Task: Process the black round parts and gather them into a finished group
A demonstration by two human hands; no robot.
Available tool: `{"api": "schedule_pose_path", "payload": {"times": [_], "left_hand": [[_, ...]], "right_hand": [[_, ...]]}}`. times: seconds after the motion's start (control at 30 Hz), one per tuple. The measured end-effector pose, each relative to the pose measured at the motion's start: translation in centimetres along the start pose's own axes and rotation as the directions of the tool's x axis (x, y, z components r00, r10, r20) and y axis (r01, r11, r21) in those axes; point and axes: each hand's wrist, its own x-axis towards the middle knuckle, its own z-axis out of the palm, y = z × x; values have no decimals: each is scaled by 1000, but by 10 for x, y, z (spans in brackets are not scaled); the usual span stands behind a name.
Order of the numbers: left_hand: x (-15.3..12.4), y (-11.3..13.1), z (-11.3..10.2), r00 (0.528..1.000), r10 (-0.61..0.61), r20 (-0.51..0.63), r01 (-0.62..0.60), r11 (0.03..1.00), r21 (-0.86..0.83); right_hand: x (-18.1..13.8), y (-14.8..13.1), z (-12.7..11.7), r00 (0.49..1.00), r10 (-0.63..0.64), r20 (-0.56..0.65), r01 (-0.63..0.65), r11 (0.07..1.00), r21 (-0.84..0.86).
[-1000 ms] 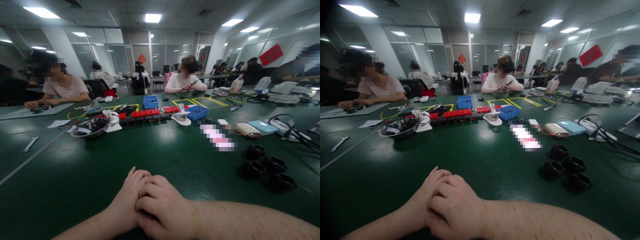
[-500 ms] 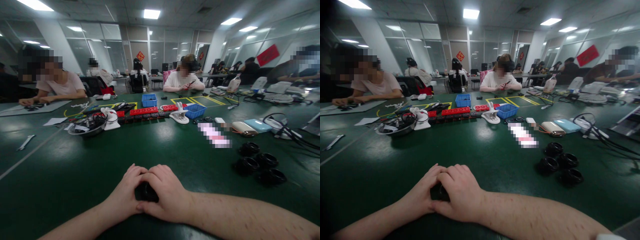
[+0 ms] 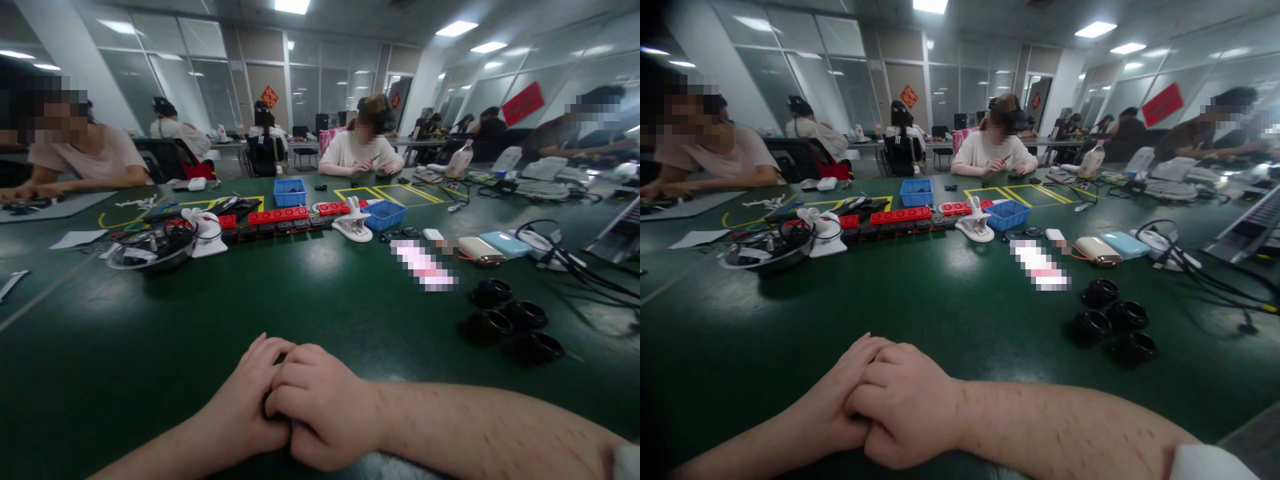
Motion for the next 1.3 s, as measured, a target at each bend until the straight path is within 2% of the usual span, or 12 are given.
{"api": "schedule_pose_path", "payload": {"times": [0.13,0.23,0.3,0.37,0.47,0.53,0.67,0.9,1.07,1.17,1.3], "left_hand": [[-2,-3,8,997,-38,-62,40,999,32],[-4,-8,15,988,-76,-131,81,996,31],[-5,-11,19,985,-70,-157,74,997,21],[-5,-14,21,984,-53,-172,57,998,15],[-6,-16,19,986,-28,-167,27,1000,-8],[-6,-16,15,991,-7,-136,3,1000,-28],[-4,-15,10,997,8,-80,-11,999,-41],[-7,-19,9,1000,20,9,-20,999,-33],[-9,-20,7,993,73,90,-73,997,-7],[-9,-17,8,994,87,66,-89,996,26],[-8,-17,16,997,62,-49,-59,996,63]], "right_hand": [[1,0,-1,996,15,90,-8,997,-81],[1,-3,-2,992,53,113,-43,995,-94],[1,-5,-3,994,78,74,-73,995,-70],[0,-7,-4,992,125,-27,-125,992,-26],[-1,-8,-5,956,232,-178,-236,972,3],[-2,-7,-5,948,261,-181,-270,963,-23],[-2,-3,-6,969,223,-107,-228,973,-36],[1,-1,-7,987,4,-160,19,990,142],[2,-3,-4,1000,1,-5,0,993,122],[2,-3,-1,1000,5,25,-6,999,53],[3,-4,-1,997,30,74,-28,999,-39]]}}
